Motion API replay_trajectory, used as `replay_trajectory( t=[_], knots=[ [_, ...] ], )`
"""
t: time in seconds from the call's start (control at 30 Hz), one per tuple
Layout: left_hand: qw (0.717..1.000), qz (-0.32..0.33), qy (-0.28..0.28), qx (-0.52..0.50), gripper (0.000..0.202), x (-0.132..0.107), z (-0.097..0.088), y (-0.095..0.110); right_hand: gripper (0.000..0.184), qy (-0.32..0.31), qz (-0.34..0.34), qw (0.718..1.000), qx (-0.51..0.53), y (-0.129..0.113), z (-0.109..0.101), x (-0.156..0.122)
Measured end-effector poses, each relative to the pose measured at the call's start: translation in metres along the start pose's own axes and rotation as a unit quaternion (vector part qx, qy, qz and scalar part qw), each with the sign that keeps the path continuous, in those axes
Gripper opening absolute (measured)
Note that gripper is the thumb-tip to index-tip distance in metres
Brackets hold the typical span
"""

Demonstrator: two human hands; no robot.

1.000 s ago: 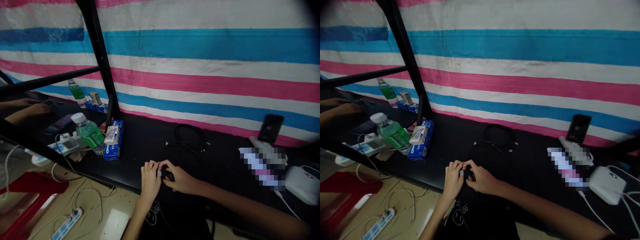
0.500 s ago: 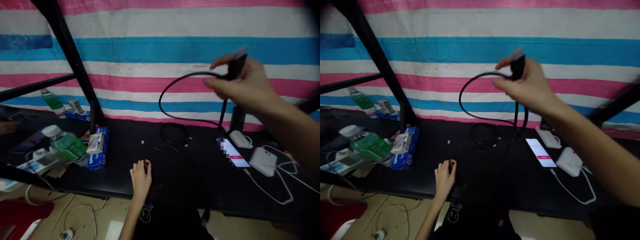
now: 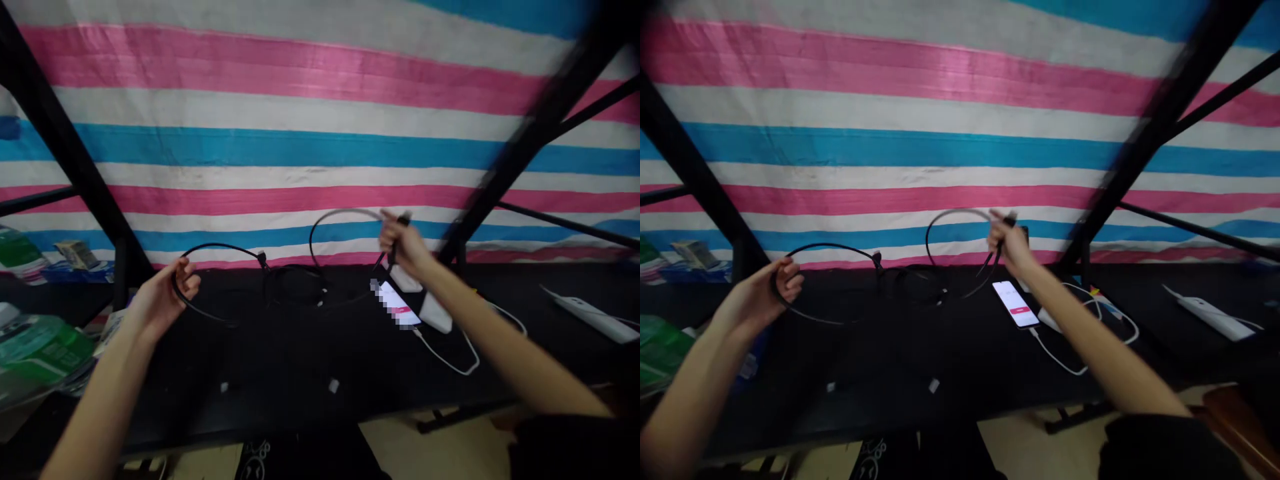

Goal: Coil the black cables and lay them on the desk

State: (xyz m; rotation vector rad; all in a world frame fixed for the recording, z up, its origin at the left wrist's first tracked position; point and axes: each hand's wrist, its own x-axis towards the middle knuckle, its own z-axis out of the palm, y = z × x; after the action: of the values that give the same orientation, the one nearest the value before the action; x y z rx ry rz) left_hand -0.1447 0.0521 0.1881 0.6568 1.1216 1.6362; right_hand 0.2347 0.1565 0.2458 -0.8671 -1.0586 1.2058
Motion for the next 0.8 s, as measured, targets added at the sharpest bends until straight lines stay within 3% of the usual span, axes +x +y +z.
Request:
replay_trajectory(
  t=[0.07,0.17,0.27,0.33,0.4,0.47,0.57,0.7,0.73,0.8],
  knots=[
    [0.995,0.007,-0.096,0.004,0.015,0.010,0.018,0.022,0.020,-0.032,0.075,0.992,0.092,0.047,-0.020,-0.014],
    [0.986,0.045,-0.148,0.056,0.018,0.013,0.052,0.036,0.023,0.007,0.117,0.979,0.165,0.110,-0.043,-0.030],
    [0.972,0.099,-0.180,0.114,0.024,0.001,0.088,0.043,0.027,0.016,0.185,0.975,0.124,0.149,-0.059,-0.040],
    [0.959,0.140,-0.200,0.142,0.028,-0.012,0.110,0.048,0.039,0.008,0.178,0.984,0.025,0.160,-0.068,-0.044],
    [0.945,0.182,-0.206,0.176,0.034,-0.023,0.129,0.054,0.057,0.014,0.115,0.986,-0.121,0.161,-0.076,-0.046],
    [0.928,0.221,-0.199,0.225,0.039,-0.030,0.146,0.064,0.077,0.011,0.030,0.965,-0.262,0.153,-0.078,-0.047],
    [0.880,0.283,-0.164,0.345,0.047,-0.032,0.169,0.085,0.096,-0.071,-0.069,0.923,-0.371,0.130,-0.064,-0.045],
    [0.753,0.381,-0.051,0.534,0.058,-0.031,0.191,0.113,0.104,-0.171,-0.137,0.885,-0.410,0.097,-0.009,-0.040],
    [0.730,0.388,-0.033,0.562,0.058,-0.031,0.194,0.117,0.103,-0.181,-0.131,0.882,-0.415,0.092,0.009,-0.041],
    [0.715,0.382,-0.015,0.585,0.058,-0.031,0.199,0.120,0.101,-0.199,-0.125,0.871,-0.432,0.089,0.045,-0.046]
  ],
)
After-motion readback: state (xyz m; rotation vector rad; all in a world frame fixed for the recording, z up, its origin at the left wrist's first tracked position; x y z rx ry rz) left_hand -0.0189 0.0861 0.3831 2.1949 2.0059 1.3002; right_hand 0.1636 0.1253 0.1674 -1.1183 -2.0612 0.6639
